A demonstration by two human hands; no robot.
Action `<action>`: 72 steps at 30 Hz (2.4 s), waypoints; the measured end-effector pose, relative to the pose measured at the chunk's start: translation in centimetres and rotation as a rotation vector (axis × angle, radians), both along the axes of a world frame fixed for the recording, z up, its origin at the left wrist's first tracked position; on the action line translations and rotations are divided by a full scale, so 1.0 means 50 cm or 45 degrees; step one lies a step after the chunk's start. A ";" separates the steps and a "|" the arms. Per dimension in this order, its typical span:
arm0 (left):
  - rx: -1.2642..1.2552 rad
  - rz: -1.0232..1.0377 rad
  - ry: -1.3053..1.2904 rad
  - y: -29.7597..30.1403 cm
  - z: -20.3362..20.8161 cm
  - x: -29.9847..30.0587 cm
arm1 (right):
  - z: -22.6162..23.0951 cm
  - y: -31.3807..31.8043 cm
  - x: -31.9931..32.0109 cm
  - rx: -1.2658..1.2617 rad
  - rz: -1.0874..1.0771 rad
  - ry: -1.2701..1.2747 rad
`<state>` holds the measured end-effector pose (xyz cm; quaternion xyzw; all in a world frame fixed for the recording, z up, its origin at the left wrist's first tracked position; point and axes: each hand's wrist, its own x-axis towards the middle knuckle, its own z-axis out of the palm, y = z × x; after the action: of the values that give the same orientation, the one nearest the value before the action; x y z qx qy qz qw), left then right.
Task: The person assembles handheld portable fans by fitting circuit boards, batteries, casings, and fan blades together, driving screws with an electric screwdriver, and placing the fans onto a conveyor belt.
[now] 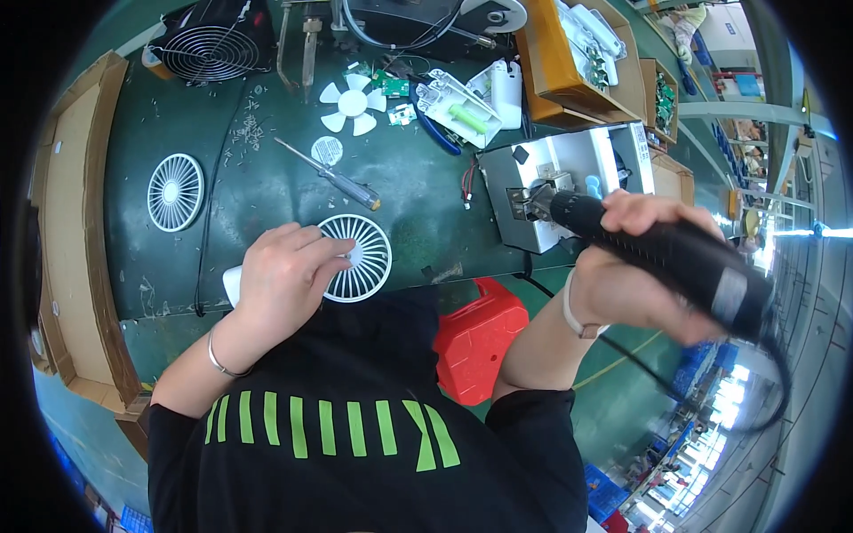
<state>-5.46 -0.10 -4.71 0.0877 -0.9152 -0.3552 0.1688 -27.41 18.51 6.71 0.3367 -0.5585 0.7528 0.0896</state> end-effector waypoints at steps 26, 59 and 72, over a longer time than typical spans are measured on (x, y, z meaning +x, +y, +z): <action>0.168 0.175 -0.063 -0.005 0.007 -0.001 | -0.107 -0.171 0.192 -0.089 0.811 -0.345; 0.110 0.171 -0.073 -0.006 0.012 -0.003 | -0.129 -0.172 0.175 -0.220 0.641 -0.284; 0.023 0.534 -0.110 -0.095 0.069 0.063 | -0.225 -0.067 0.154 -0.019 -0.099 -0.320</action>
<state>-2.32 -4.86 -1.28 0.2931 -0.8801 -0.3165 0.1986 -19.70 15.15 -4.53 0.2171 -0.5723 0.7892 0.0504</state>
